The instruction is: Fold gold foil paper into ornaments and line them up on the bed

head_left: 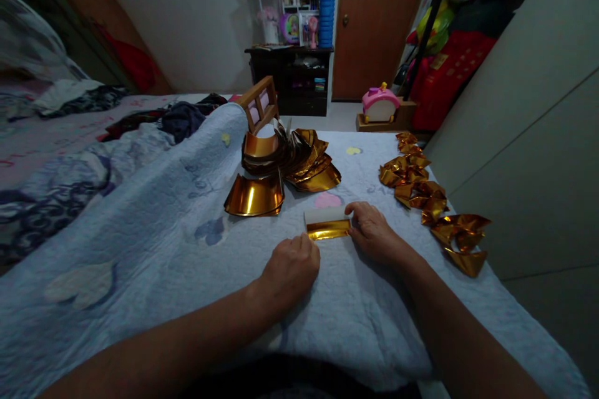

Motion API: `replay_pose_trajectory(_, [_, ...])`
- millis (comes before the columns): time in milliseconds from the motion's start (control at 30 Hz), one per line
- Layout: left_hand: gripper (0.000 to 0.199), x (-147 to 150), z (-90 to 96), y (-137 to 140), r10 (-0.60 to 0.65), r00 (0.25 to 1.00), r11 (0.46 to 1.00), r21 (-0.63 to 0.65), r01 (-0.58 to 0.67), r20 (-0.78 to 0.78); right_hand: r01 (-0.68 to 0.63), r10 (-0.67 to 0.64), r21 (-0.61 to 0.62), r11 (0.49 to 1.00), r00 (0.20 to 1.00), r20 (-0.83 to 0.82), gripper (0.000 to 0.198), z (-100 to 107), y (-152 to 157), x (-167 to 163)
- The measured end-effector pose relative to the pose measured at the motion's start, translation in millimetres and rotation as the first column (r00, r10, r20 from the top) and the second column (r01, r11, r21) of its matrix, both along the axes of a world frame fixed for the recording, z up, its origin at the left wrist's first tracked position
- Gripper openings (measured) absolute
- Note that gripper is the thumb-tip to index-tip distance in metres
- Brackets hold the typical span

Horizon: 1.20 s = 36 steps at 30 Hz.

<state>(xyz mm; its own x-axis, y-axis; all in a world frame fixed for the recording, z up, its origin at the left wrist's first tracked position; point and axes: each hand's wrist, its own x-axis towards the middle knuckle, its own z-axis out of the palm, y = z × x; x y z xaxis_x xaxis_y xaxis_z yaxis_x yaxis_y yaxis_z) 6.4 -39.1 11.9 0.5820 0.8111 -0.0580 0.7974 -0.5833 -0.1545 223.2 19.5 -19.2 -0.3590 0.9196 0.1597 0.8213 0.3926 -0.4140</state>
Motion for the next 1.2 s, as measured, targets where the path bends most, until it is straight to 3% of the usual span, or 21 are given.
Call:
replay_pose_trajectory(67, [0.017,-1.0,2.1,6.3,-0.003,1.000,1.000,-0.029,0.004,0.024,-0.049,0.049,-0.018,0.999,0.998,-0.029,0.022,3.6,0.0,1.9])
replay_pose_trajectory(167, [0.018,-0.4,2.4,16.8,0.029,0.995,0.999,0.019,-0.031,0.096,-0.092,0.091,-0.029,0.995,0.995,-0.041,0.024,8.5,-2.1,-0.6])
replay_pose_trajectory(367, [0.012,1.4,-3.0,26.9,0.110,0.971,0.993,0.017,-0.116,0.213,-0.054,0.054,-0.006,0.999,0.995,-0.083,0.025,6.6,-2.6,-5.9])
replay_pose_trajectory(567, [0.013,-3.9,-8.7,31.6,0.096,0.932,0.992,0.043,-0.118,0.349,-0.063,0.068,0.045,0.997,0.990,-0.125,0.014,-0.8,2.5,-7.3])
replay_pose_trajectory(867, [0.012,-6.7,-17.0,45.3,0.088,0.952,0.996,0.006,-0.094,0.294,-0.056,0.067,0.074,0.996,0.985,-0.157,0.021,-2.3,4.1,-8.5])
replay_pose_trajectory(1000, [0.017,-12.0,-18.8,45.9,0.098,0.868,0.995,-0.033,-0.094,0.486,-0.016,0.047,0.144,0.989,0.975,-0.216,0.034,-0.5,5.1,-7.7])
replay_pose_trajectory(1200, [0.017,-16.5,-17.5,43.9,0.025,0.611,1.000,-0.021,-0.015,0.791,-0.071,0.134,0.173,0.982,0.913,-0.385,0.016,10.0,4.1,-7.6])
